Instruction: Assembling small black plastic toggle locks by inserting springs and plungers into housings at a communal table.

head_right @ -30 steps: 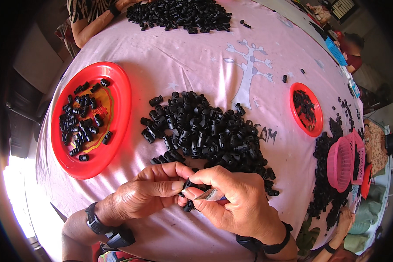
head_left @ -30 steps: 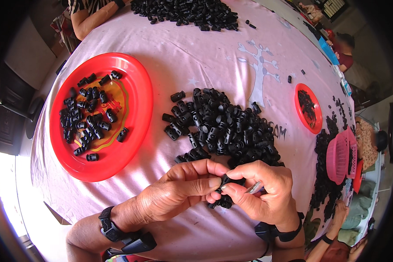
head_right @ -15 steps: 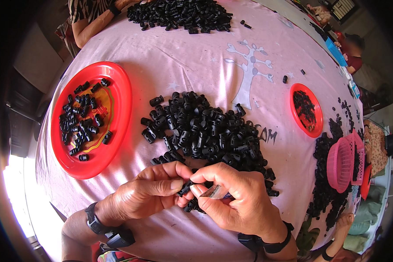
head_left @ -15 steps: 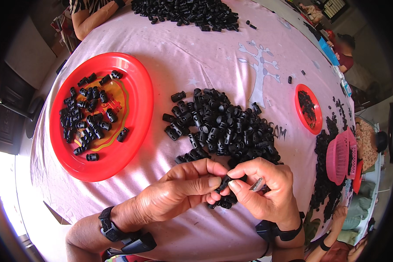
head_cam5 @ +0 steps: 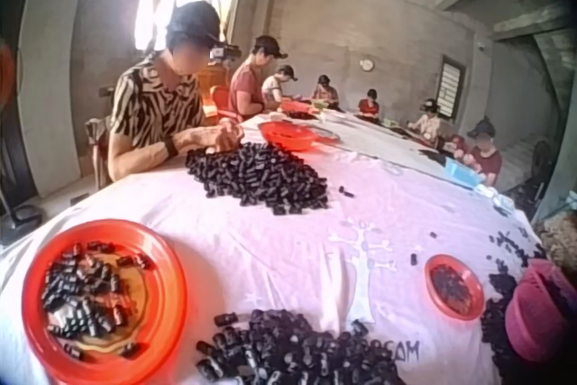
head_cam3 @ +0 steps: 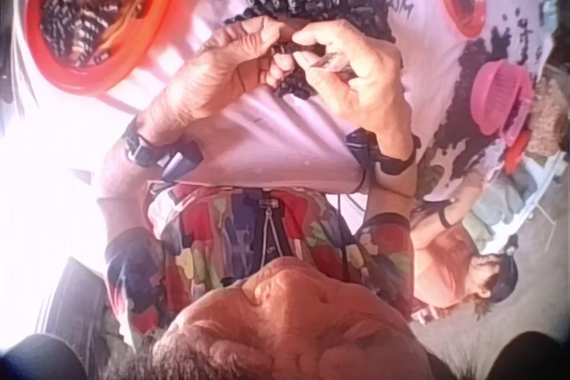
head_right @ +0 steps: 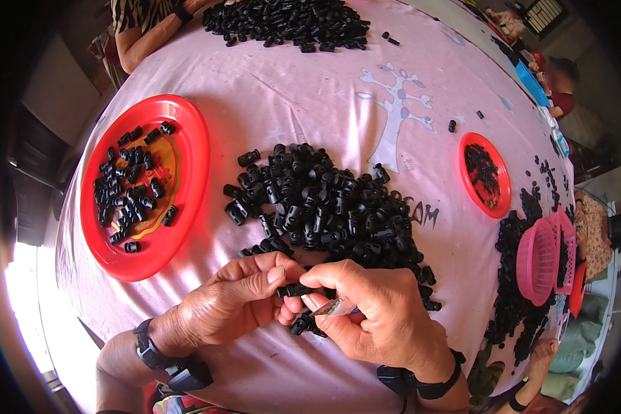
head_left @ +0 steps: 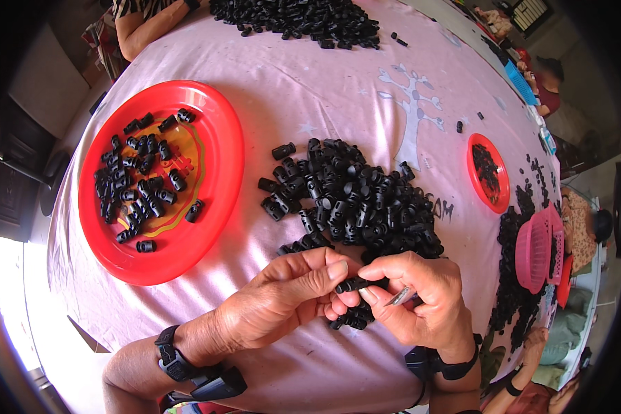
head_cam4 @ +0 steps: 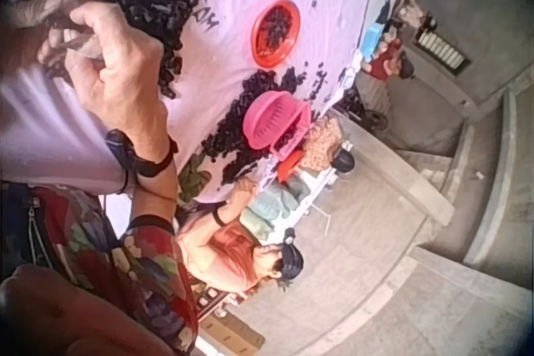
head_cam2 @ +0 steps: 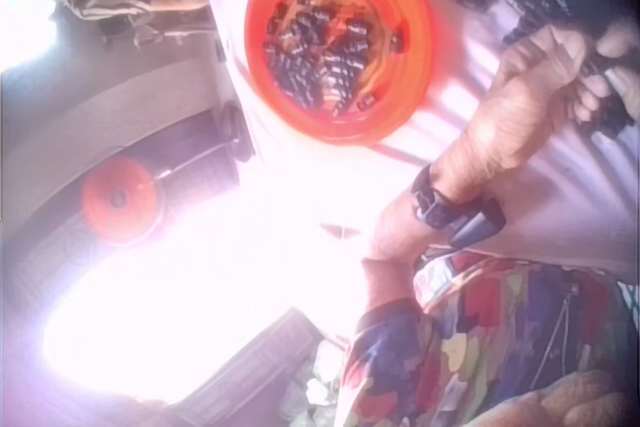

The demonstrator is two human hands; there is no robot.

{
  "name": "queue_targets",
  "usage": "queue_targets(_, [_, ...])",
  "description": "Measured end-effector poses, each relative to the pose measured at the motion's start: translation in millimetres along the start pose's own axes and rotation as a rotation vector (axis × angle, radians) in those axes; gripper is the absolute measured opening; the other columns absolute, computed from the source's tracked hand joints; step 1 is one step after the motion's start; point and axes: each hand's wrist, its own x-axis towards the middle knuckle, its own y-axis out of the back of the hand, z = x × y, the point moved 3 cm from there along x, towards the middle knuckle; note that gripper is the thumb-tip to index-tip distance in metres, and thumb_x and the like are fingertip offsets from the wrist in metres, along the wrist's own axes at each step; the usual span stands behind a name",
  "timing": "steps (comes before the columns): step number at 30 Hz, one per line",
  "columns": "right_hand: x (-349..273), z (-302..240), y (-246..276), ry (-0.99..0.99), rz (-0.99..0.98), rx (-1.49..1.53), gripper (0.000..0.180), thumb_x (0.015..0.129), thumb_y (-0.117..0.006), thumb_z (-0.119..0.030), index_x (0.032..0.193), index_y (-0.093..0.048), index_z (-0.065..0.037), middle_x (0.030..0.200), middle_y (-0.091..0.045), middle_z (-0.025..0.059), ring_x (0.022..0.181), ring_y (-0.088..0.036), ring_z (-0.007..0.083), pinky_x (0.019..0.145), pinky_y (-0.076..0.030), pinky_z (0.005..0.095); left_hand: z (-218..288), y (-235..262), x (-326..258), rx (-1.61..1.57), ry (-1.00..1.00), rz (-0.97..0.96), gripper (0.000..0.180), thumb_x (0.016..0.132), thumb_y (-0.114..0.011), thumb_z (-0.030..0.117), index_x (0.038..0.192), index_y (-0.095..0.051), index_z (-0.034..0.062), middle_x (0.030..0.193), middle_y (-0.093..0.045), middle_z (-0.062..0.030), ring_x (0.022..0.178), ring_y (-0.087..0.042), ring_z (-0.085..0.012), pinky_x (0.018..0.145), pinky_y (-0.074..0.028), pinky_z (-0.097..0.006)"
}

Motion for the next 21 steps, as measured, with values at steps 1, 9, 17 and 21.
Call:
queue_targets(1, [-0.2,-0.2,-0.3,-0.001,-0.001,0.000,0.032,0.071,-0.069,0.005,0.102,-0.061,-0.001,0.077,-0.067,0.0070,0.062,-0.067,0.0105,0.052,-0.051,0.0220,-0.5,1.2,0.8,0.008,-0.016,-0.025,0.031,0.096,-0.053,0.026,0.117,-0.054,0.0035,0.096,-0.062,-0.0028,0.084,-0.056,-0.0070,0.078,-0.047,-0.023])
queue_targets(9, [0.4,-0.2,-7.2,-0.062,0.255,0.057,0.012,0.078,-0.069,-0.001,0.086,-0.060,-0.001,0.056,-0.054,-0.0028,0.047,-0.044,0.0003,0.043,-0.031,0.0187,8.3,-8.9,-3.0,0.026,-0.118,0.055,0.032,0.096,-0.054,0.025,0.121,-0.054,0.0045,0.097,-0.062,-0.0013,0.088,-0.056,-0.0075,0.084,-0.046,-0.024])
queue_targets(17, [0.3,-5.3,-7.6,-0.010,0.205,-0.037,0.016,0.076,-0.073,-0.006,0.086,-0.061,-0.003,0.054,-0.054,-0.0021,0.045,-0.045,0.0009,0.042,-0.032,0.0186,5.1,-3.0,-2.4,0.157,-0.158,0.049,0.028,0.095,-0.056,0.019,0.119,-0.056,0.0044,0.097,-0.060,0.0005,0.088,-0.054,-0.0066,0.084,-0.045,-0.023])
queue_targets(21, [3.0,-14.4,-5.2,-0.039,0.183,-0.068,0.022,0.075,-0.074,-0.005,0.093,-0.063,-0.002,0.075,-0.067,0.0052,0.053,-0.063,0.0101,0.048,-0.049,0.0220,3.9,-1.0,-0.5,0.189,-0.172,0.049,0.028,0.096,-0.055,0.021,0.118,-0.056,0.0043,0.098,-0.060,0.0009,0.088,-0.054,-0.0064,0.084,-0.046,-0.023])
